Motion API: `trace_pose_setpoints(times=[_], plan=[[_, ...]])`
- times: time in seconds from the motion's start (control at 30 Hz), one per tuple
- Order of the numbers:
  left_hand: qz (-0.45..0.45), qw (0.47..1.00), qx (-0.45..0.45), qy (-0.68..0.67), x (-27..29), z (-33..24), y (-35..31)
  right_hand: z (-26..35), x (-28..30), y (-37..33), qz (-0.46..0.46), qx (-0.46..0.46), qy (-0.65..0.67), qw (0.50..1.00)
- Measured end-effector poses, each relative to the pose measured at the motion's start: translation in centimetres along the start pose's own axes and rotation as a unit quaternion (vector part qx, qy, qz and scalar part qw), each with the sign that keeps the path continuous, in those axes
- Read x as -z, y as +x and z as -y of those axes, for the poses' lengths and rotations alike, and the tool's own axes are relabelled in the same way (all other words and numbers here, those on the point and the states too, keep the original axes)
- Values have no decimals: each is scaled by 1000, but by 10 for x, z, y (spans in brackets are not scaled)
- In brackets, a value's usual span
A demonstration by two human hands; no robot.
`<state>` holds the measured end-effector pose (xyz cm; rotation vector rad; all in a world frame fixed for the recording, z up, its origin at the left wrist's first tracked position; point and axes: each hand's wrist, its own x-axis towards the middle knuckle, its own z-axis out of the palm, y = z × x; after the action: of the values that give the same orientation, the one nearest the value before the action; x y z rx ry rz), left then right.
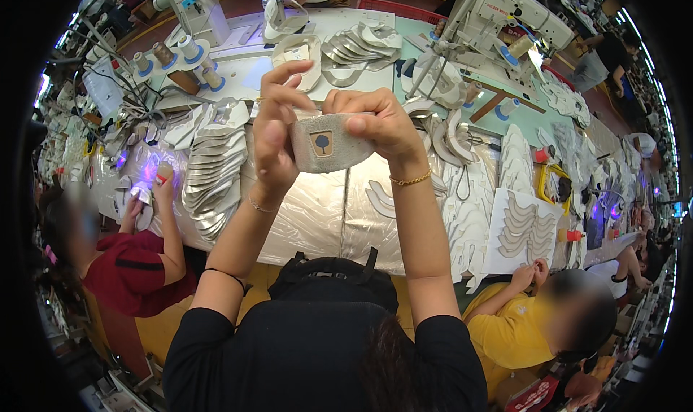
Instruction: The person holds a small shoe part and uses a handheld punch tool to create holes along its edge. They repeatedly position the part, strike the punch, and inspect the result while working at a factory table.
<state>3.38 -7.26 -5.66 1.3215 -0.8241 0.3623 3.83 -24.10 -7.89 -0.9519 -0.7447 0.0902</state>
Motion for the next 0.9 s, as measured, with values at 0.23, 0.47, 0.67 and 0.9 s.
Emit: trace_pose_setpoints(times=[0.23, 0.47, 0.67, 0.9], plan=[[-74, 996, -21, -33, -7, 11, -1, -3, 3, 0, 3, 10, 22, 1000], [-72, 997, -8, -27, -7, 11, -3, -3, 3, 0, 4, 9, 20, 1000], [-67, 997, -3, -26, -6, 11, -3, -4, 2, 0, 0, 8, 21, 1000], [-68, 997, -3, -29, -5, 11, -3, -1, -1, 0, -2, -10, 5, 1000]])
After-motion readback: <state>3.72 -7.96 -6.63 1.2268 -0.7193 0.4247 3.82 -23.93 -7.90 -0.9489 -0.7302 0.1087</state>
